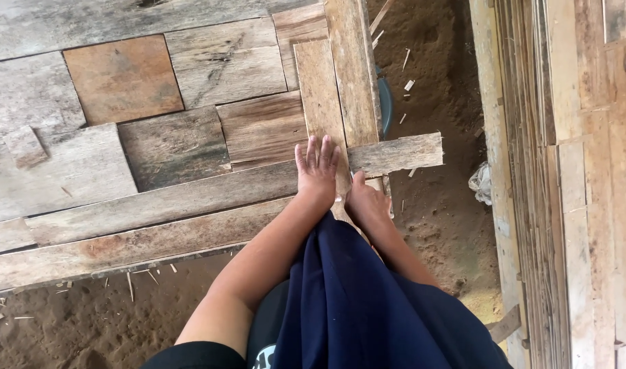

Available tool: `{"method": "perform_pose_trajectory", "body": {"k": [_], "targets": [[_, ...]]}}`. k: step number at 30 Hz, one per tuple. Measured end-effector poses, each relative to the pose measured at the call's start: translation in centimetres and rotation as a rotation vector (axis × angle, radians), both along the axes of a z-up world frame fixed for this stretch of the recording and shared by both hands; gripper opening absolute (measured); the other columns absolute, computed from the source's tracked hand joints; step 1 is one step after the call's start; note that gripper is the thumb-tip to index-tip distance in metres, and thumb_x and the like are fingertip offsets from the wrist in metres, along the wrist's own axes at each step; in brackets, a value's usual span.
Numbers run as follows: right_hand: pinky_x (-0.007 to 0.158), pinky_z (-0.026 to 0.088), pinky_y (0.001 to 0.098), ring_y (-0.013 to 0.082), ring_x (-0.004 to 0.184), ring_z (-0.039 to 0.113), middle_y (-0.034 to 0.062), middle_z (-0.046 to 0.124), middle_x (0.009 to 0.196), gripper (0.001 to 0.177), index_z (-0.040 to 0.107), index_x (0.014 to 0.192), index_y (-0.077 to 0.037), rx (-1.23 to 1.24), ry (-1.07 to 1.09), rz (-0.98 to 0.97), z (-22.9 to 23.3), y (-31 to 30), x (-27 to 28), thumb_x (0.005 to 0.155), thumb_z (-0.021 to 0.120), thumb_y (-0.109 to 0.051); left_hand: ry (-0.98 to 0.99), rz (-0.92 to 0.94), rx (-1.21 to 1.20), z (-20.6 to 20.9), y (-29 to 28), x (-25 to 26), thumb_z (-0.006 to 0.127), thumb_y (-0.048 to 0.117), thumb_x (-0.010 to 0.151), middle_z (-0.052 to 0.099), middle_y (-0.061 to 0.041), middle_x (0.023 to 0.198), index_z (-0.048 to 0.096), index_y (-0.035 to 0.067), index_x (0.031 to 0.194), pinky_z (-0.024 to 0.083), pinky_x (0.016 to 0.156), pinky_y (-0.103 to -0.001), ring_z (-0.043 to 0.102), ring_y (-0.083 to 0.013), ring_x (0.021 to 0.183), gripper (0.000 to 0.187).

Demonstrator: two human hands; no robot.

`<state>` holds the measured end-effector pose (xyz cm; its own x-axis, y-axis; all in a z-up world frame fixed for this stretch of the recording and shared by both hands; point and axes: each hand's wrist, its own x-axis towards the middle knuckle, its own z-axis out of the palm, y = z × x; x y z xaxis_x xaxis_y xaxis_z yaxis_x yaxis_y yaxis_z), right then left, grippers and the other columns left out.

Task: Cutting and fitting thin wooden planks using a utility knife on a wooden floor.

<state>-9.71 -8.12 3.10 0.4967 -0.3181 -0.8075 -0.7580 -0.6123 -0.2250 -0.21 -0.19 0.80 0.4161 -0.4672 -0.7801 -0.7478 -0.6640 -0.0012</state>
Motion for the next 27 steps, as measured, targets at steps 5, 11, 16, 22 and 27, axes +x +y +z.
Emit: {"method": "perform_pose_trajectory", "body": {"k": [5,11,16,22,27], "targets": [[0.099,0.046,0.0641,0.0522,0.114,0.066,0.0266,0.073,0.108,0.024,0.039,0.117,-0.012,0.005,0.027,-0.013,-0.2,0.7,-1.9,0.099,0.032,-0.027,0.006,-0.011,0.029,-0.1,-0.2,0.1,0.062,0.034,0.099,-0.021,-0.014,0.169,-0.002,0.015,0.165,-0.020,0.115,-0.072,-0.025,-0.0480,0.150,0.094],[0.099,0.046,0.0616,0.0508,0.113,0.066,0.0252,0.072,0.105,0.027,0.039,0.115,-0.015,0.007,-0.008,-0.081,-0.1,1.4,-3.2,0.102,0.028,-0.036,0.000,-0.032,0.052,1.5,-0.5,0.4,0.071,0.054,0.090,-0.021,-0.014,0.169,-0.003,0.014,0.165,-0.018,0.116,-0.071,-0.024,-0.0470,0.151,0.112],[0.099,0.047,0.0602,0.0510,0.111,0.067,0.0274,0.072,0.103,0.033,0.040,0.117,-0.014,0.010,-0.022,-0.159,1.3,0.9,-4.2,0.103,0.024,-0.039,0.000,-0.020,0.028,0.9,-0.3,0.2,0.075,0.052,0.087,-0.018,-0.015,0.170,0.000,0.014,0.166,-0.017,0.116,-0.070,-0.023,-0.0465,0.152,0.115],[0.077,0.054,0.0551,0.0420,0.087,0.070,0.0200,0.067,0.088,0.024,0.053,0.113,-0.014,-0.099,-0.469,-0.694,-2.5,-4.0,-6.5,0.102,0.053,-0.035,0.007,-0.006,-0.028,-1.1,0.3,0.3,0.076,0.047,0.088,-0.017,-0.017,0.170,-0.001,0.013,0.166,-0.012,0.116,-0.073,-0.021,-0.0478,0.152,0.114],[0.045,0.046,0.0200,0.0092,0.048,0.056,0.0040,0.053,0.086,0.046,0.043,0.122,-0.004,-0.086,-0.889,-1.435,-8.5,-8.6,-6.6,0.094,0.075,-0.022,-0.003,-0.005,-0.053,-1.0,0.5,0.3,0.076,0.050,0.087,-0.017,-0.017,0.170,0.000,0.014,0.166,-0.009,0.116,-0.074,-0.021,-0.0480,0.152,0.115]]}}
